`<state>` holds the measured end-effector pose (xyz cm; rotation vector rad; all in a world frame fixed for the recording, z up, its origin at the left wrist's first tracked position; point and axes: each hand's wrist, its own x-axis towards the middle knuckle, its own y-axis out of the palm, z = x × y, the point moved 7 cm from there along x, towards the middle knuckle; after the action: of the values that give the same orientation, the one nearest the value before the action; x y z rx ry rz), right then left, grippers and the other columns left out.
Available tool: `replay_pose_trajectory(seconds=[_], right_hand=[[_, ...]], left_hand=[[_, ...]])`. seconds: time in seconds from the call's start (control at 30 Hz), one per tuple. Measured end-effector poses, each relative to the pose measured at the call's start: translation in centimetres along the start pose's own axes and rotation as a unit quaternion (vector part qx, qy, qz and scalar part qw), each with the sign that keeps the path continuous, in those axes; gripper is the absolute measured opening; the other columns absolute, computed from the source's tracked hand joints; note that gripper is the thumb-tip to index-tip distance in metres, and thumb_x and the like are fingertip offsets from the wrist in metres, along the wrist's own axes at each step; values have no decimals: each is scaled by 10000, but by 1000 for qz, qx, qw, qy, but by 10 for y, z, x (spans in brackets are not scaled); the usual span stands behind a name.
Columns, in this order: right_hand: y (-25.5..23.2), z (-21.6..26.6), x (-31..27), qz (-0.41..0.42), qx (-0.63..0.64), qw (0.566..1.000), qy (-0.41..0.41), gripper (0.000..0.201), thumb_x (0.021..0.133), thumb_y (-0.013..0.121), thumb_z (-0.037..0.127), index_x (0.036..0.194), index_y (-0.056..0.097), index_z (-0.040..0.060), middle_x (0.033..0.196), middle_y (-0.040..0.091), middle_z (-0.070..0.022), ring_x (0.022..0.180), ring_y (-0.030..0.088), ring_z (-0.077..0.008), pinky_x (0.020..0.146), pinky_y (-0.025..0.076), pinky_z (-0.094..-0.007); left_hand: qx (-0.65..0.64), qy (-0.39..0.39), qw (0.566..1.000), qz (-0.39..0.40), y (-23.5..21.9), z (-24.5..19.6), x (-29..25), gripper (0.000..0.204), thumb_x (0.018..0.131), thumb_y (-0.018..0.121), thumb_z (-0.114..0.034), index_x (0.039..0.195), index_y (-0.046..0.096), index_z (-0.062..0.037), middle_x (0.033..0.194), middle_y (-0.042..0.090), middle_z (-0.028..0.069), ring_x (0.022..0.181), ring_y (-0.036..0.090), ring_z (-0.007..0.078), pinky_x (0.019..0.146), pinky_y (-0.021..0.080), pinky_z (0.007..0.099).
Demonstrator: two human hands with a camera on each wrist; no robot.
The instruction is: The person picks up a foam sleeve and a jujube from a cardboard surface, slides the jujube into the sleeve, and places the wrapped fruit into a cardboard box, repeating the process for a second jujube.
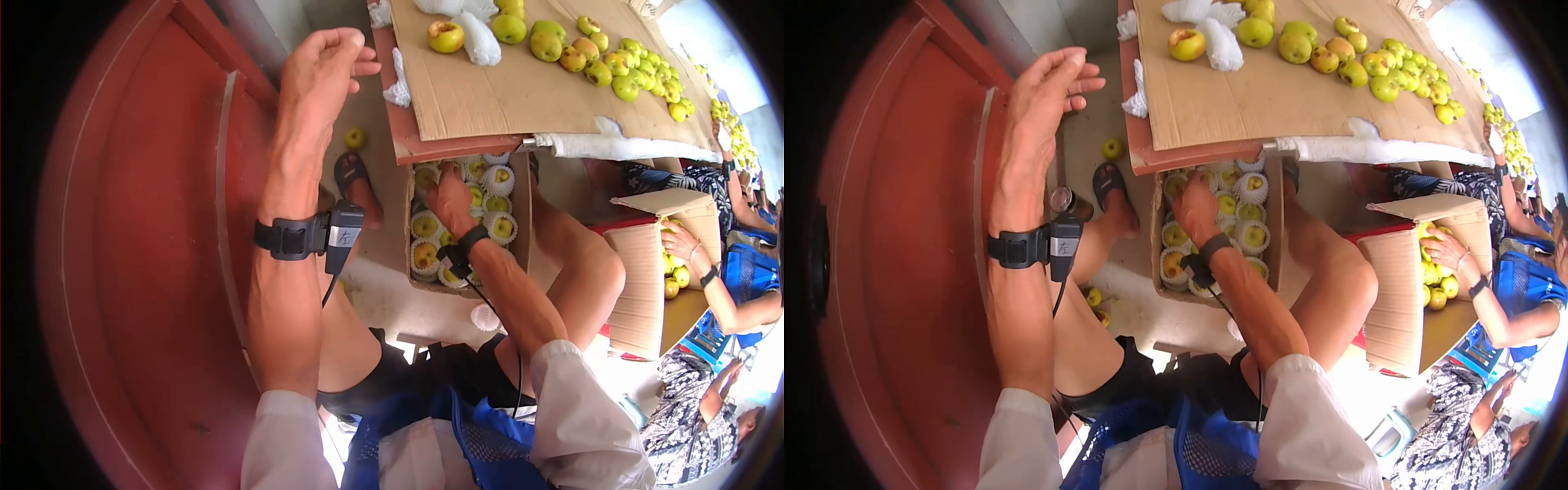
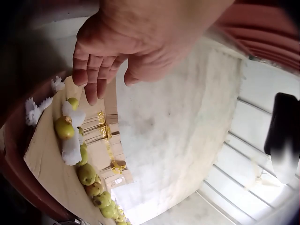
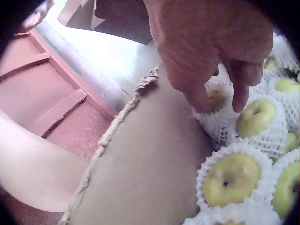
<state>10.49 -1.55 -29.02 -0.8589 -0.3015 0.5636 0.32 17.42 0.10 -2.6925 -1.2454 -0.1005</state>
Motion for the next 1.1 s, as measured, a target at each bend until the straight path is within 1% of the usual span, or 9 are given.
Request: replay_pose_trajectory(seconds=[0.03, 0.1, 0.13, 0.23, 0.37, 0.57, 0.77, 0.9, 1.1], right_hand=[[-4, 4, -2, -8, 1, 1000, -5, 470, 873, 667, 195, 1310, 546, 73, 1248, 623, -286, 1009, 677, -487, 813, 548, -566], [-14, 20, -7, 41, 16, 999, -13, 297, 887, 640, 188, 1168, 640, 93, 1033, 714, -242, 920, 690, -468, 768, 547, -558], [-27, 33, -15, -4, 27, 999, -47, 197, 898, 619, 181, 1072, 674, 108, 889, 728, -209, 869, 690, -456, 738, 547, -542], [-58, 67, -31, 21, 45, 995, -86, 217, 915, 600, 182, 1103, 680, 109, 953, 736, -202, 911, 700, -436, 787, 549, -523], [-125, 111, -43, -27, 138, 983, -121, 203, 922, 648, 167, 1107, 648, 83, 863, 723, -165, 806, 699, -403, 695, 544, -432], [-214, 126, 15, -110, 128, 980, -107, 280, 931, 680, 252, 1154, 607, 100, 896, 735, -144, 836, 700, -407, 742, 535, -496], [-239, 134, 97, -221, -2, 967, -125, 404, 920, 706, 308, 1222, 584, 69, 1191, 639, -172, 1037, 661, -401, 831, 529, -513], [-221, 128, 137, -180, -89, 978, -48, 523, 899, 704, 436, 1226, 622, 36, 1201, 621, -193, 1129, 630, -369, 927, 517, -484], [-217, 82, 156, -139, 101, 985, 0, 435, 871, 651, 299, 1190, 673, 4, 1082, 718, -217, 1043, 688, -408, 888, 541, -496]], left_hand=[[0, -8, 1000, -4, -2, 2, 1, 389, 1015, 659, -332, 1237, 657, -12, 1099, 727, 107, 978, 718, 175, 780, 500, 281], [-4, -12, 1000, -4, -1, -2, 3, 353, 1019, 653, -298, 1234, 657, -17, 1095, 726, 98, 978, 718, 170, 768, 500, 273], [-2, -21, 1000, -2, 0, -1, 3, 349, 1020, 654, -291, 1235, 656, -16, 1090, 724, 96, 982, 718, 169, 760, 500, 268], [-10, -24, 1000, 6, 4, 0, 4, 329, 1022, 651, -264, 1233, 654, -11, 1081, 718, 93, 974, 720, 166, 735, 498, 256], [-13, -26, 1000, 7, 9, -4, 0, 317, 1026, 641, -255, 1221, 653, -5, 1076, 716, 95, 946, 725, 162, 718, 497, 258], [-10, -26, 1000, 11, 20, -14, -5, 282, 1032, 628, -232, 1208, 656, -13, 1061, 719, 77, 933, 724, 149, 704, 491, 251], [-28, 1, 1000, 11, 32, -14, -1, 224, 1003, 619, -154, 1137, 668, 18, 952, 738, 87, 796, 725, 145, 685, 539, 289], [-14, -15, 999, 38, 40, -14, -6, 250, 1041, 598, -204, 1179, 660, -5, 1012, 722, 64, 866, 715, 127, 674, 484, 234], [-13, -8, 999, 39, 45, -18, -9, 242, 1016, 598, -169, 1136, 660, 31, 963, 727, 90, 829, 723, 154, 699, 523, 274]])
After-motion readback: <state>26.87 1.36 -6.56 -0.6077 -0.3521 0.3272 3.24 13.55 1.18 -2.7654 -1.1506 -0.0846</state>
